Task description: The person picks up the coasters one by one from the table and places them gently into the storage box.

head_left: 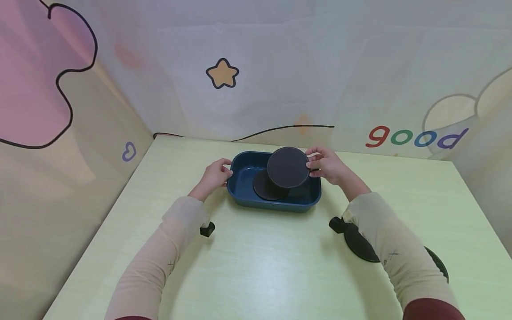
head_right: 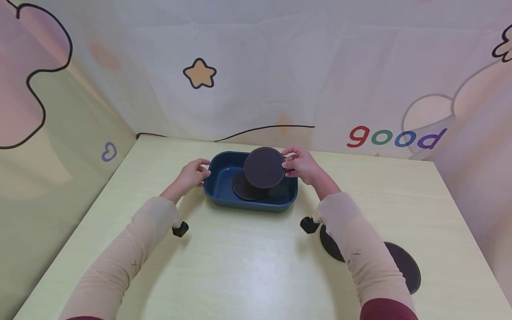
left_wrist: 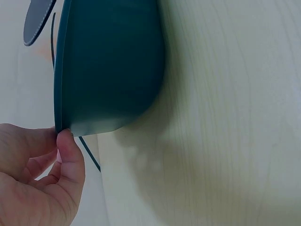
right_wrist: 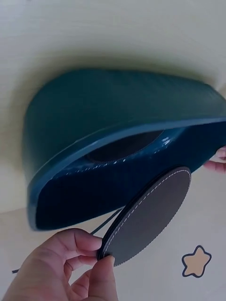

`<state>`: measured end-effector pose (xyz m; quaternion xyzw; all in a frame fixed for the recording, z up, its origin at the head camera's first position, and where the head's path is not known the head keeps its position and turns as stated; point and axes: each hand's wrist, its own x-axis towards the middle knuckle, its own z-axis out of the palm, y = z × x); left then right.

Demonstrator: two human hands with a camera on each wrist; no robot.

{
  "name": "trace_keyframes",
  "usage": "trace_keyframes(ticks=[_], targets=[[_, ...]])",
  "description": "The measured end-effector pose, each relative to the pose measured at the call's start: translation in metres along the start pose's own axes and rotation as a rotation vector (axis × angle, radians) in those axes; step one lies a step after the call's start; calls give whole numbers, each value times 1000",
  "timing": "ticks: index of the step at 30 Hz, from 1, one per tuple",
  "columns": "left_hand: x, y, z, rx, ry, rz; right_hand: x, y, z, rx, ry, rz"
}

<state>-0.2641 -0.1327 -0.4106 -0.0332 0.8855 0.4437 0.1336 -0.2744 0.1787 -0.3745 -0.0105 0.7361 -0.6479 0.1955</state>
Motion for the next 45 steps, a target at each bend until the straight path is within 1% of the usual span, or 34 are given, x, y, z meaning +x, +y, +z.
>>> trace_keyframes(ticks=[7,13,17,25,31,37,45], targets=[[1,-1,0,-1,6,-10,12,13,23,50,11,45],[0,-2,0,-5,6,13,20,23,35,54,21,61],[-2,0,-1,-7,9,29,22,26,41,35,32,67],[-3,1,-1,-14,8,23,30,34,47,29,62,118],[-3,0,0,-20,10,23,33,39,49,23,61,129],[-2,-1,-1,-16,9,16,35,44,50,-31,83,124],[-2,0,-1,-18,6,11,40,48,53,-275,140,104]])
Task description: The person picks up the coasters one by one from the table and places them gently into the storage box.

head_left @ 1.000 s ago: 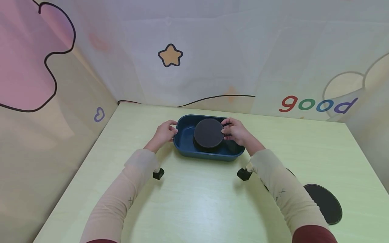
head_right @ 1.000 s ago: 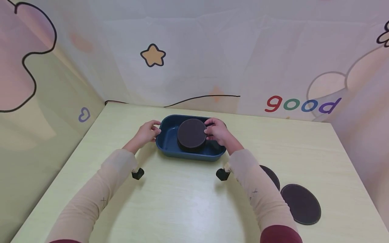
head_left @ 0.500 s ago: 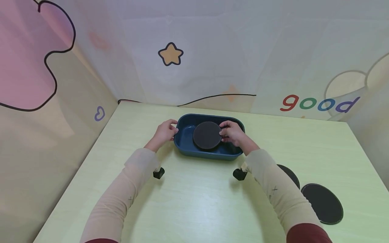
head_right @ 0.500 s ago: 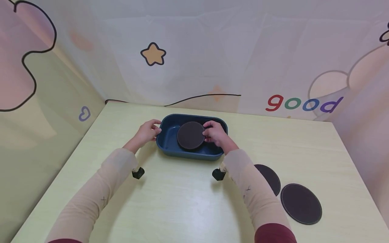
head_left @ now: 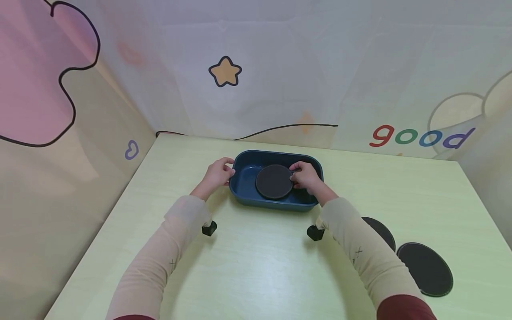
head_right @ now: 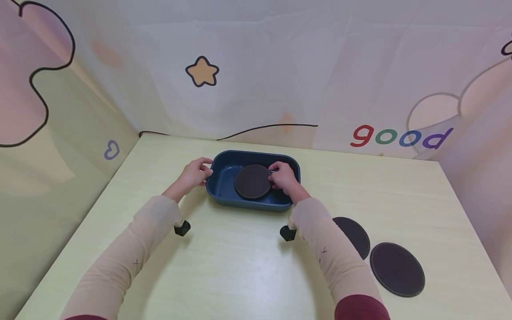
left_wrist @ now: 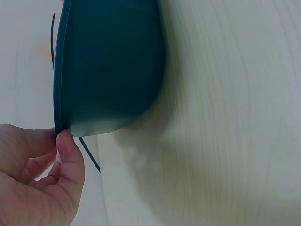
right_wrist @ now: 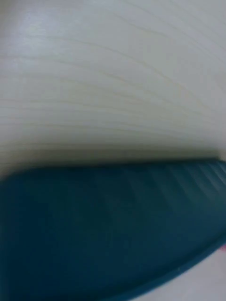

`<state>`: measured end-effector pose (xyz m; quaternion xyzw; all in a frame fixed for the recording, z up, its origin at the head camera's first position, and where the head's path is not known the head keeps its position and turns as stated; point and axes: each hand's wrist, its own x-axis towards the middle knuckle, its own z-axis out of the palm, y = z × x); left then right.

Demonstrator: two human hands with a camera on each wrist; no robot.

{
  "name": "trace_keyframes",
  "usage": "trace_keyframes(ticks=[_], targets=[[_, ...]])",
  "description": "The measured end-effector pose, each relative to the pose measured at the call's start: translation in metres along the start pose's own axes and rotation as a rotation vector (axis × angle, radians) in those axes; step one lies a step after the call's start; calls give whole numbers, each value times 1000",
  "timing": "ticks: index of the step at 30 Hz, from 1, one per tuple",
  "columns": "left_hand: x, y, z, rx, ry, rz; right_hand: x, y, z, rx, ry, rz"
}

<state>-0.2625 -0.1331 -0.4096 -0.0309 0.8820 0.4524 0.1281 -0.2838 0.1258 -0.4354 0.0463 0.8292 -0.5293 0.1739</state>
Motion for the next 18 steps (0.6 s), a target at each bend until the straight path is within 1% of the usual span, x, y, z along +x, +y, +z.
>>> trace_keyframes(ticks=[3,10,14,18], targets=[[0,0,0,1,2,0,0,0,1,-52,16,5],[1,-1,3,0,-3,11,-1,2,0,-117,44,17],[1,-2,3,-5,0,7,-4,0,-3,-172,48,-18],[1,-2,1,-1,-2,7,-12,-11,-12,-252,19,-82]])
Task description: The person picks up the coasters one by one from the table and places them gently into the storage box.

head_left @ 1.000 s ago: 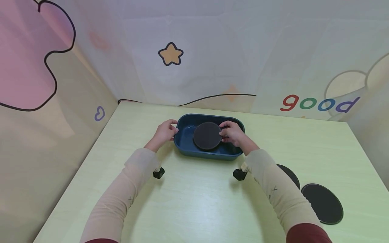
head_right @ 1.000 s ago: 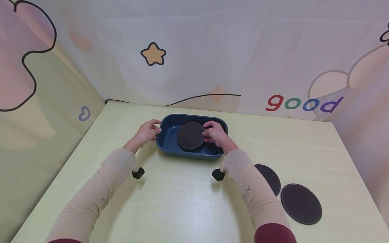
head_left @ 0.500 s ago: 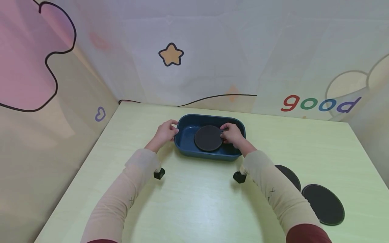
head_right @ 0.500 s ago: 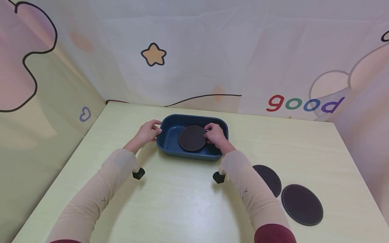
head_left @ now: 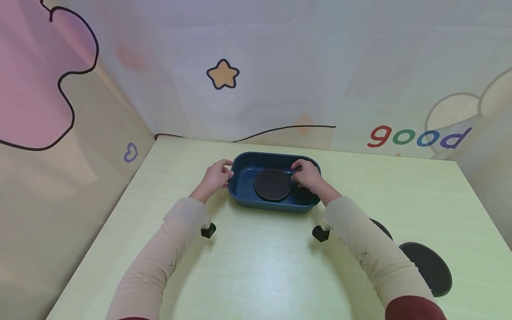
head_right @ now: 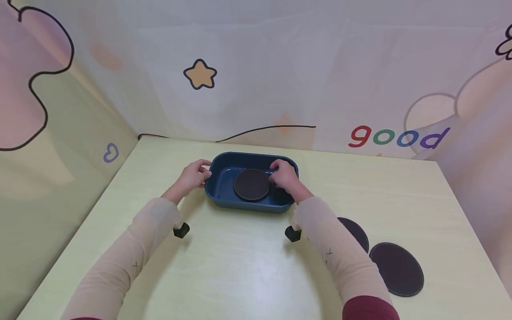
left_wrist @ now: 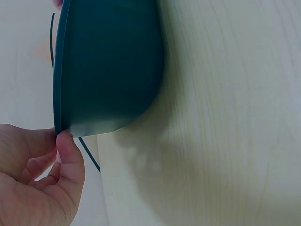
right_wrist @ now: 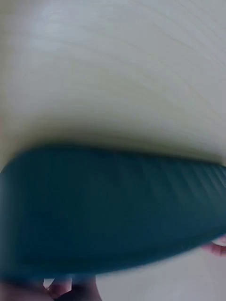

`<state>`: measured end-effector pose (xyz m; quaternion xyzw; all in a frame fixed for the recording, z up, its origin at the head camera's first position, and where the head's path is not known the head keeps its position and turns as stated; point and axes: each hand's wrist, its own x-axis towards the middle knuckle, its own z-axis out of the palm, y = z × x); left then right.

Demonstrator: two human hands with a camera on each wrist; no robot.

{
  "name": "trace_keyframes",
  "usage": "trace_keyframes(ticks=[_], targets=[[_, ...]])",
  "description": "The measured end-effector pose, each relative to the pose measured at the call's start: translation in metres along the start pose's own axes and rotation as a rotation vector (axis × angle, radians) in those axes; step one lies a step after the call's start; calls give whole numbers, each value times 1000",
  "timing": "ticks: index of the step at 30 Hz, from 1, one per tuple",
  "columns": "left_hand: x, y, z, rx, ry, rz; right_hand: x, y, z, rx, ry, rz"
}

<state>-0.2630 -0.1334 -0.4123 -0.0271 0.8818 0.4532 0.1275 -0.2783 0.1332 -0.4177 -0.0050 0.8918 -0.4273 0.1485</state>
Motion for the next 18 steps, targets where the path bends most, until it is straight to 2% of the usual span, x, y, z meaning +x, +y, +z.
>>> trace_keyframes(ticks=[9,18], targets=[[-3,2,0,11,7,5,-23,-10,-41,-77,-200,-137],[0,1,3,14,15,13,-47,1,-80,-96,-252,-158]])
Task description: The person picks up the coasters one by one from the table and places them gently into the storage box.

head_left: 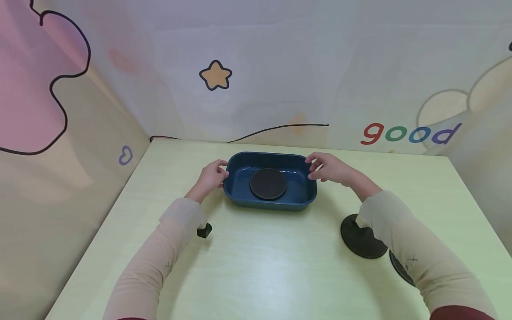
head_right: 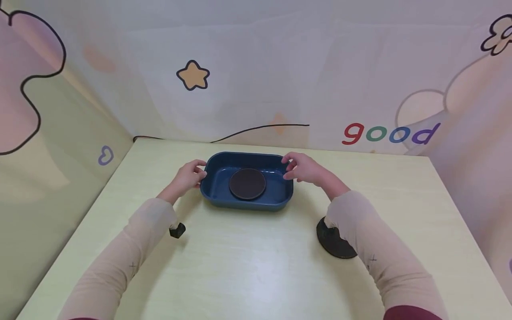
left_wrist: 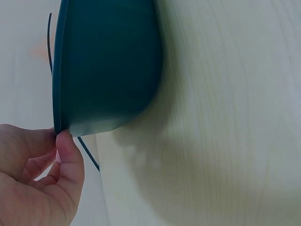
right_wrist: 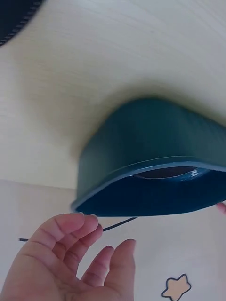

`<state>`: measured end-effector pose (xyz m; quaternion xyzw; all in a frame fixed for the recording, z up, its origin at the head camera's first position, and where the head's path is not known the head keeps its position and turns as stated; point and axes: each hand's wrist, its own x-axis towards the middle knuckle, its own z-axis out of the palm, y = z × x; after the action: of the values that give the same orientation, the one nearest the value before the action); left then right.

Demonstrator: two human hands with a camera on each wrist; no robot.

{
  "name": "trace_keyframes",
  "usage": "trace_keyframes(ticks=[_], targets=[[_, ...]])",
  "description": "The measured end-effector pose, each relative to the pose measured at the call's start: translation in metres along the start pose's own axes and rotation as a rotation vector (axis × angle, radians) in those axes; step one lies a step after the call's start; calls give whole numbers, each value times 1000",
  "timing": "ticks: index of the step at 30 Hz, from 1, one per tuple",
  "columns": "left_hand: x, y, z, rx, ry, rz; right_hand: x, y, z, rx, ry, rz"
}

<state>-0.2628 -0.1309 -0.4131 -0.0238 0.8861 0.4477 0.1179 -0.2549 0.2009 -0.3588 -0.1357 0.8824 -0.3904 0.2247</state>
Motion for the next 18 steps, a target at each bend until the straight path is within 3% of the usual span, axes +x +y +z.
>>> trace_keyframes(ticks=[9,18], targets=[[0,-1,0,0,-7,-5,-28,21,-19,-54,-67,8],[0,1,-1,-8,-8,-3,-52,50,-23,-67,-130,48]])
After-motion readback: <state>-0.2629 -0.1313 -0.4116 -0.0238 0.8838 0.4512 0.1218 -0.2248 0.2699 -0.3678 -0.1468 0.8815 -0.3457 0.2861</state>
